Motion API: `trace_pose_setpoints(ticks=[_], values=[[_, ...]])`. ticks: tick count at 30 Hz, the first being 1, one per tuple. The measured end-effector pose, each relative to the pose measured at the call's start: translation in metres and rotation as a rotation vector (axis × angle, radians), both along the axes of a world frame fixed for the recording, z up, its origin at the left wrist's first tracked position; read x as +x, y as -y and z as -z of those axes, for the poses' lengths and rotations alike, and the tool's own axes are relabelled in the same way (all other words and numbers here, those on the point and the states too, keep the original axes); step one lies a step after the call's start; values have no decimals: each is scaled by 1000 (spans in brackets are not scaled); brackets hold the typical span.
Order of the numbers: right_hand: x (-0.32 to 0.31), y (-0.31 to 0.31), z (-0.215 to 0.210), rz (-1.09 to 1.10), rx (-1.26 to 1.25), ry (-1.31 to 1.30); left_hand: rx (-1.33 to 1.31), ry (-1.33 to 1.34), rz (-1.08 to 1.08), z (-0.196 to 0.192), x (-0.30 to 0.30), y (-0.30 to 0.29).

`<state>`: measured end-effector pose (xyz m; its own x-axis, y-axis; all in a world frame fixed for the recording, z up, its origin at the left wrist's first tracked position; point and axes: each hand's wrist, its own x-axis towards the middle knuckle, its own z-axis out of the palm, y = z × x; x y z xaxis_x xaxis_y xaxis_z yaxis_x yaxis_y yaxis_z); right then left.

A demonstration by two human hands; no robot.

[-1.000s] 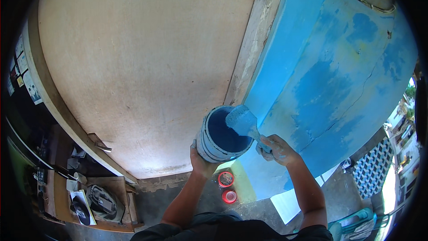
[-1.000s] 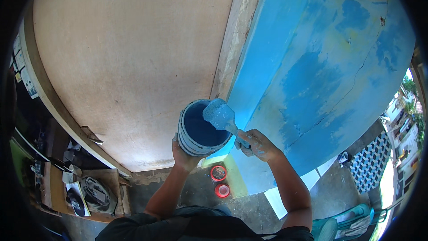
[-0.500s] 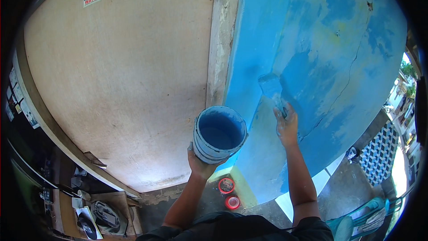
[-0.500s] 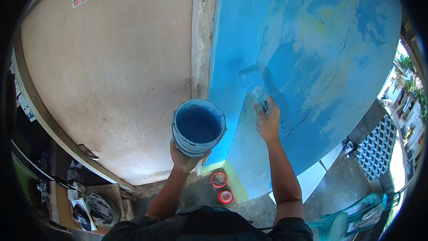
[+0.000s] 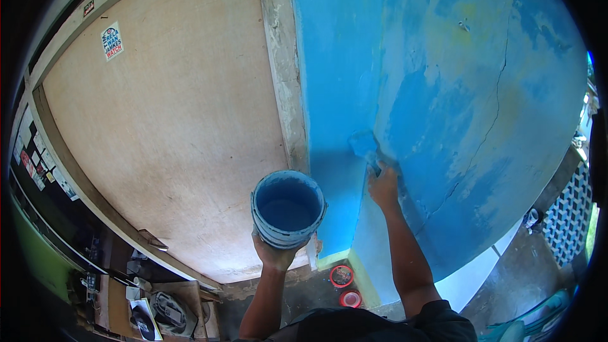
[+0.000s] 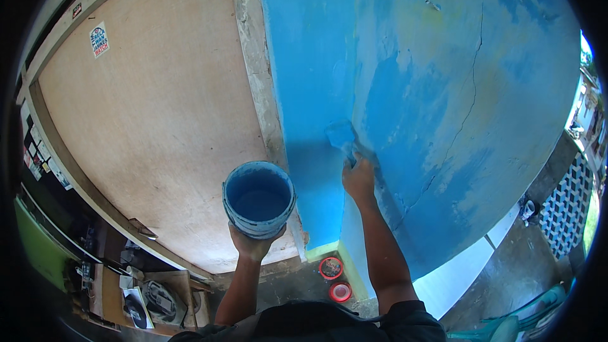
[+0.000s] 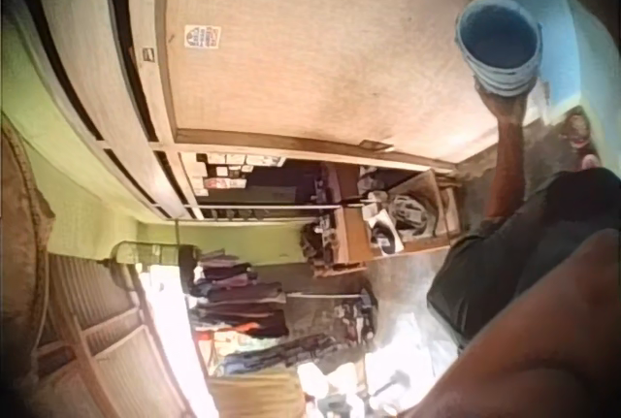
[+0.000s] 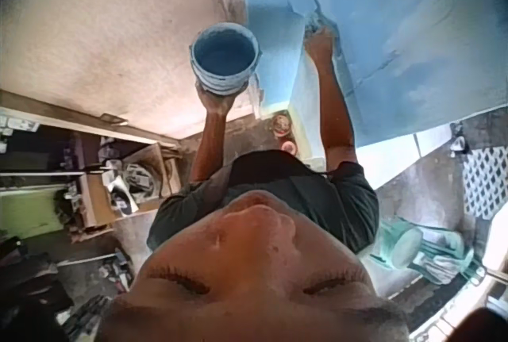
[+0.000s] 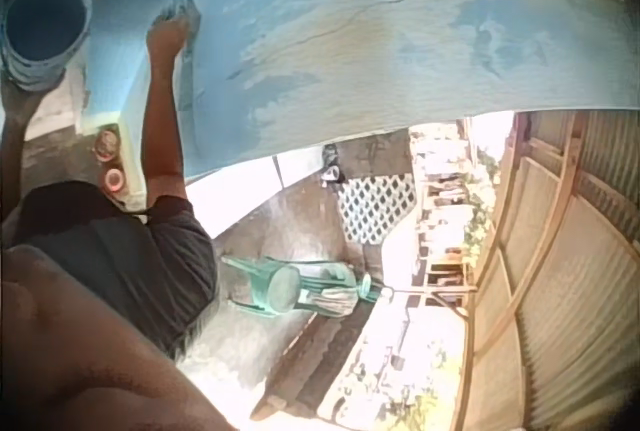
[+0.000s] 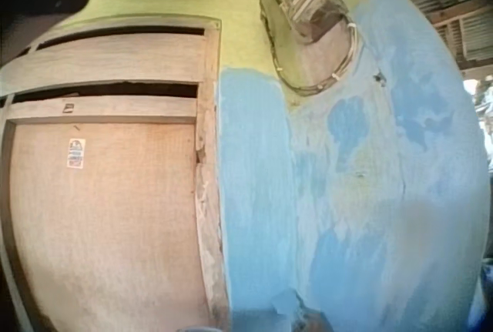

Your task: The person paints an interior wall with blue paint using a paintbrush, dipping the brush into a bucket of blue paint.

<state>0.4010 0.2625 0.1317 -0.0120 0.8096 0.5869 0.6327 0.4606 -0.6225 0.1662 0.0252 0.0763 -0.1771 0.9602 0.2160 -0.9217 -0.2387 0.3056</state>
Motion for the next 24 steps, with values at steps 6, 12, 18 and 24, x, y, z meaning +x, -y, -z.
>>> trace_pose_setpoints(ticks=[6,12,18,24], values=[[32,66,-96,34,33,111,-70,68,-43,-1,4,-3],[5,39,-187,170,409,126,-50,35,-56,-9,12,-8],[-38,54,-81,106,75,509,-30,36,-100,-9,3,0],[17,86,-136,-10,31,428,-57,93,-76,-3,-7,4]])
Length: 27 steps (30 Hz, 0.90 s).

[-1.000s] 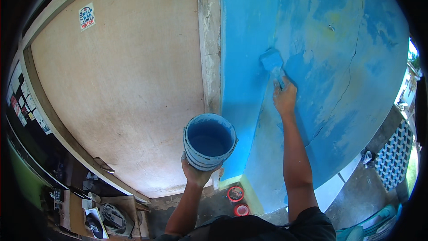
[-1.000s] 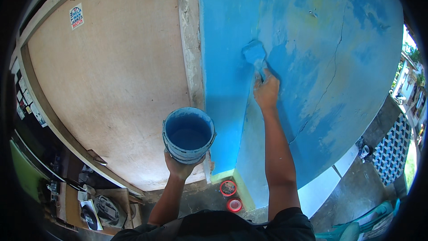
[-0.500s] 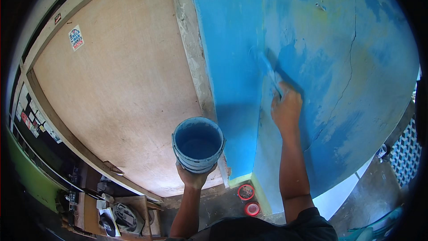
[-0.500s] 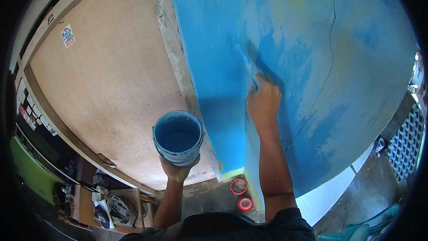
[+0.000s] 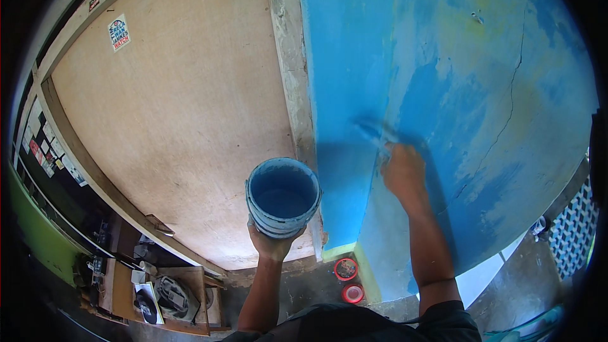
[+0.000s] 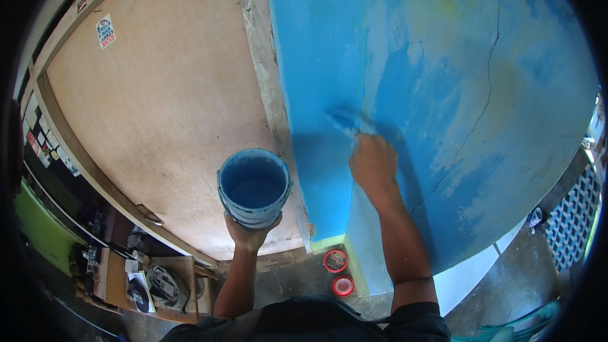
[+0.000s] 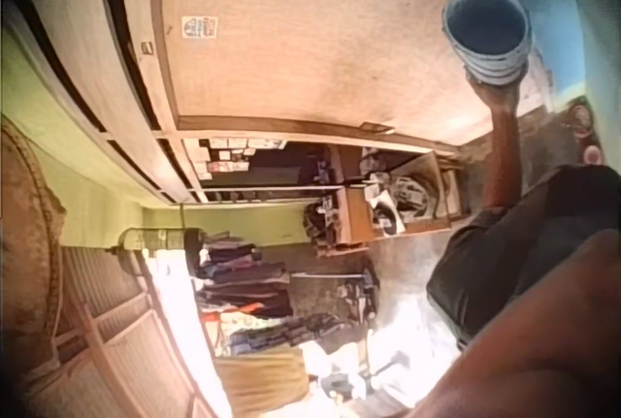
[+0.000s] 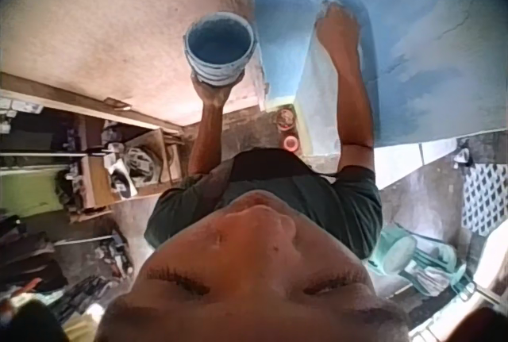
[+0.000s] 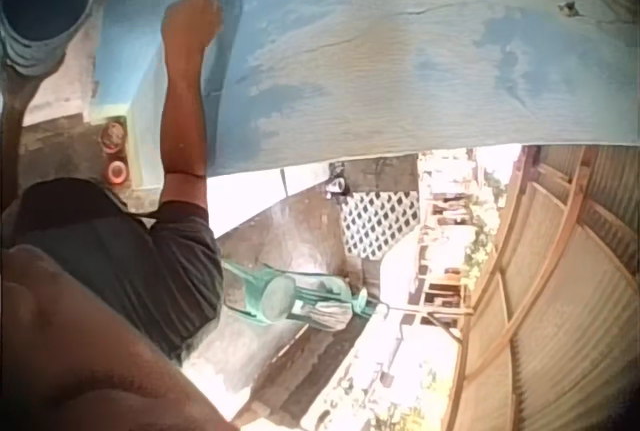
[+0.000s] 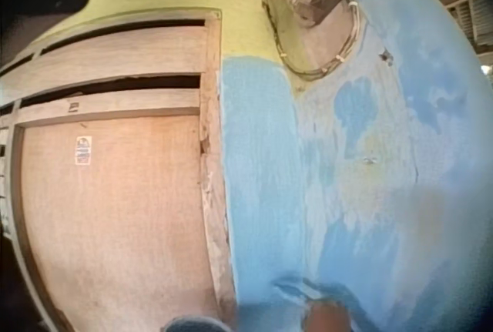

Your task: The person paints an interior wall with blue paint using a paintbrush, dipping the brush into a bucket of blue paint.

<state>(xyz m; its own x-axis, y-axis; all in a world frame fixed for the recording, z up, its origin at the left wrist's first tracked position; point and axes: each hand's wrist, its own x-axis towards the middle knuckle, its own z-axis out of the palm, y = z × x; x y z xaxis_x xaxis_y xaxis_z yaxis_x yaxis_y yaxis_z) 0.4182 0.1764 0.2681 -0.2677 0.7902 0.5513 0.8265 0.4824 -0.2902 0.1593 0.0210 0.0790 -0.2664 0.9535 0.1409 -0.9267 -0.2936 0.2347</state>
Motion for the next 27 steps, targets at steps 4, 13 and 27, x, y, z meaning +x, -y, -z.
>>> trace_pose_setpoints(ticks=[4,13,27], values=[[-10,-30,-51,22,156,-156,53,3,-3,4,-4,2],[-41,-19,67,30,-26,179,10,-34,-49,1,-12,4],[-63,-32,51,189,187,194,33,23,-35,9,-21,-9]])
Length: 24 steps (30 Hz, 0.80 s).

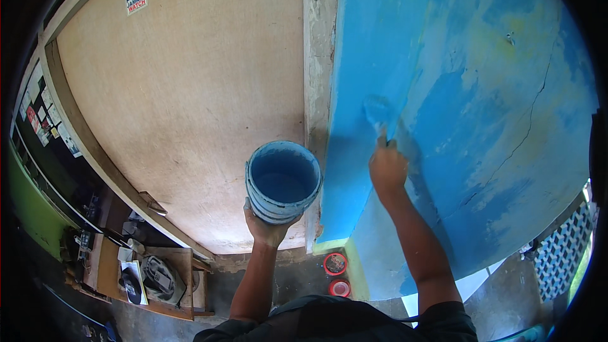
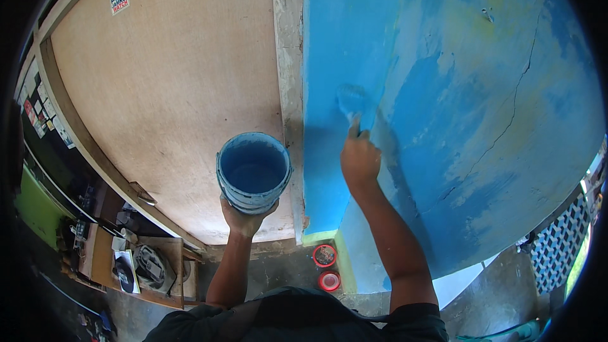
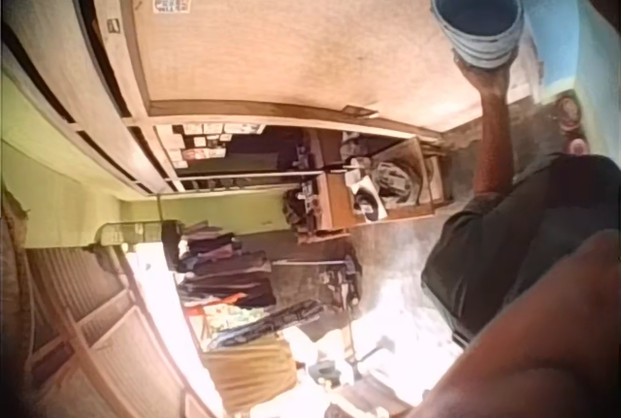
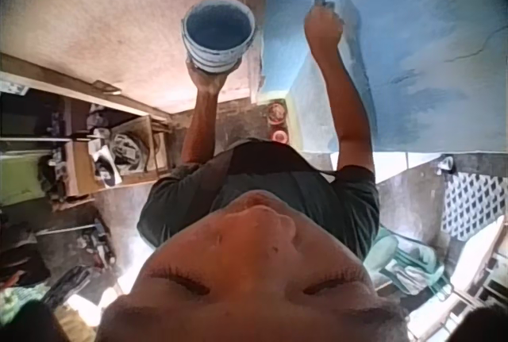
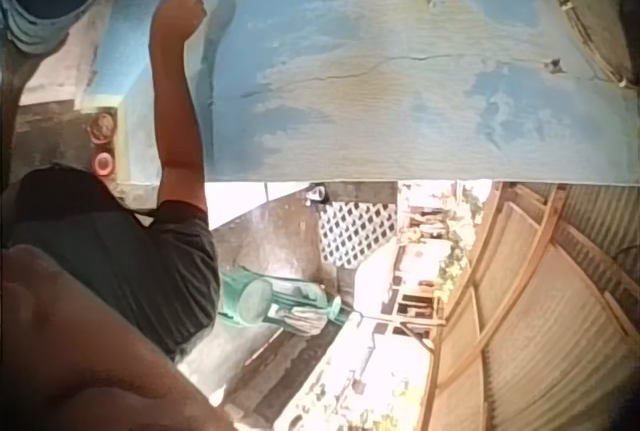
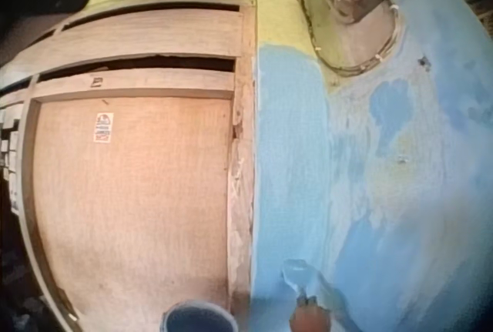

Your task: The person paints an interior wall with blue paint using a paintbrush, dipping the brush into a bucket of blue paint.

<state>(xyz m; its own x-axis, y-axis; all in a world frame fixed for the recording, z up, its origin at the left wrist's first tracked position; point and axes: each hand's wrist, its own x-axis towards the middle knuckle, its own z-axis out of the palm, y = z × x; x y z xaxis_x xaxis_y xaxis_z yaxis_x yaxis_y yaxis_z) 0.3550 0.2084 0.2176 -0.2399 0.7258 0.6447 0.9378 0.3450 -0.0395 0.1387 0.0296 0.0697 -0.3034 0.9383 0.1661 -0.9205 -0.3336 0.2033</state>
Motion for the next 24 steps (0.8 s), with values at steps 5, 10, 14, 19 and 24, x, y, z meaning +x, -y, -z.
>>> trace_pose_setpoints(ticks=[5,10,14,19,24], values=[[6,21,46,-206,-402,153,-32,-23,-38,-7,-5,7],[32,-1,-36,-170,-233,-12,-39,-30,-23,-10,-3,2],[36,-2,-136,-180,59,-107,-53,-66,-35,-8,-1,7],[14,7,-165,-129,292,-173,-38,-55,-16,-4,0,10],[-15,18,-45,-55,284,173,-43,-106,-60,-3,-5,12]])
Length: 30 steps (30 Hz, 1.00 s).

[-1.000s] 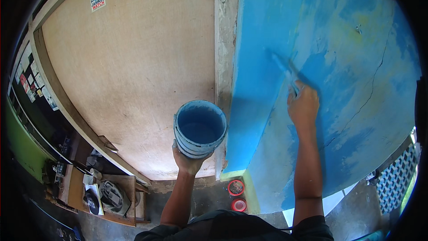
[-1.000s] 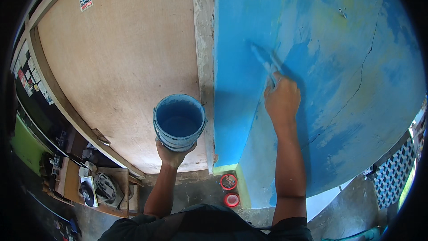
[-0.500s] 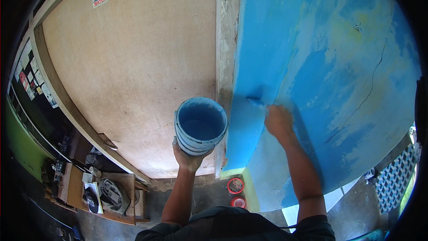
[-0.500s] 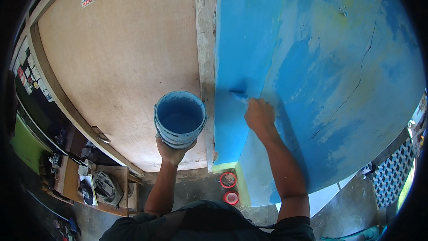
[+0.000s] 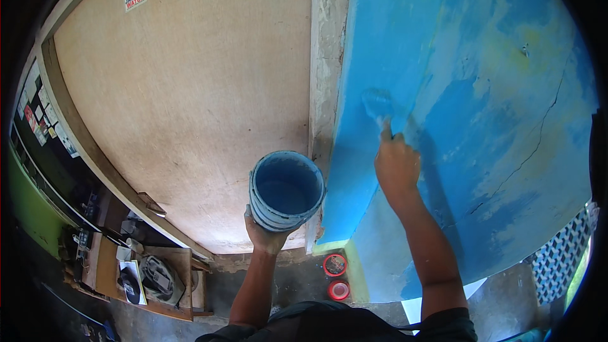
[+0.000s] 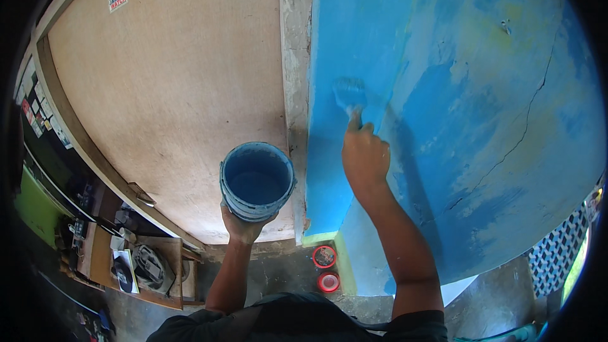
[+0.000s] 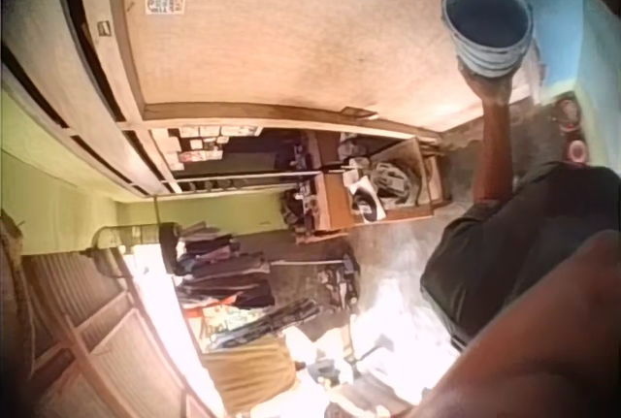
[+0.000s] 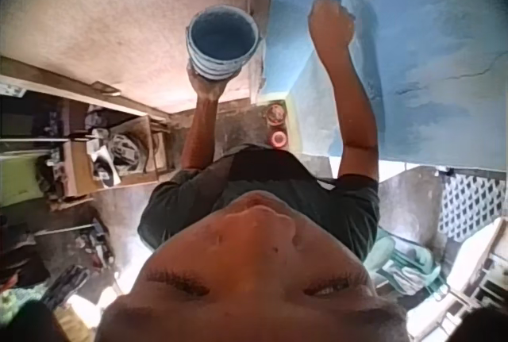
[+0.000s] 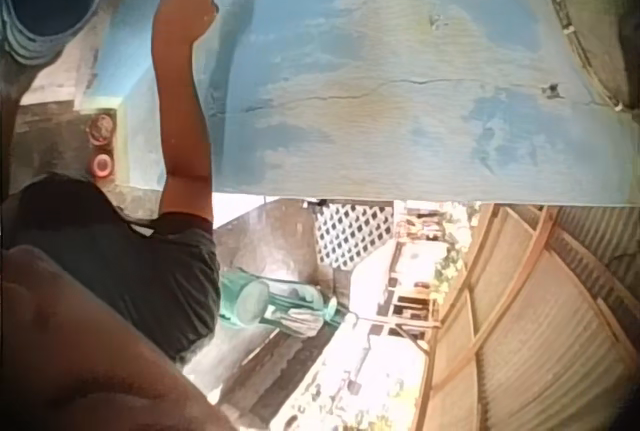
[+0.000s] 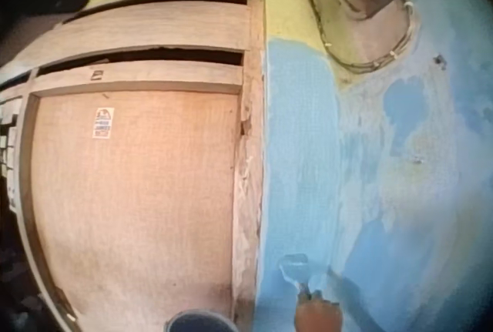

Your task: The person paints an interior wall with blue paint using a paintbrush, dipping the brush into a bucket of blue paint.

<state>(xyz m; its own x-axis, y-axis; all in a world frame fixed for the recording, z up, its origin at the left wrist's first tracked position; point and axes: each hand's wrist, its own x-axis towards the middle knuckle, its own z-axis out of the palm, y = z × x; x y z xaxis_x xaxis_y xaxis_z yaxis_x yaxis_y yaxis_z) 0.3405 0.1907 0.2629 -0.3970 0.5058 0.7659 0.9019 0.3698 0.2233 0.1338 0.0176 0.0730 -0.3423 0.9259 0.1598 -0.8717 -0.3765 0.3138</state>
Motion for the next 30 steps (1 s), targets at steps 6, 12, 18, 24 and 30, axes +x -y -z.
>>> trace_pose_setpoints(ticks=[6,12,18,24,30], values=[[27,12,1,-97,-572,134,-62,65,-11,5,-9,-5],[62,-25,-78,30,-258,-158,-1,56,6,0,-5,-1],[48,-43,-72,91,-38,-307,-5,55,11,2,-3,1],[39,-27,52,169,-256,-122,64,68,71,4,-9,-1],[72,-18,4,-17,-468,-207,60,50,98,4,-12,-9]])
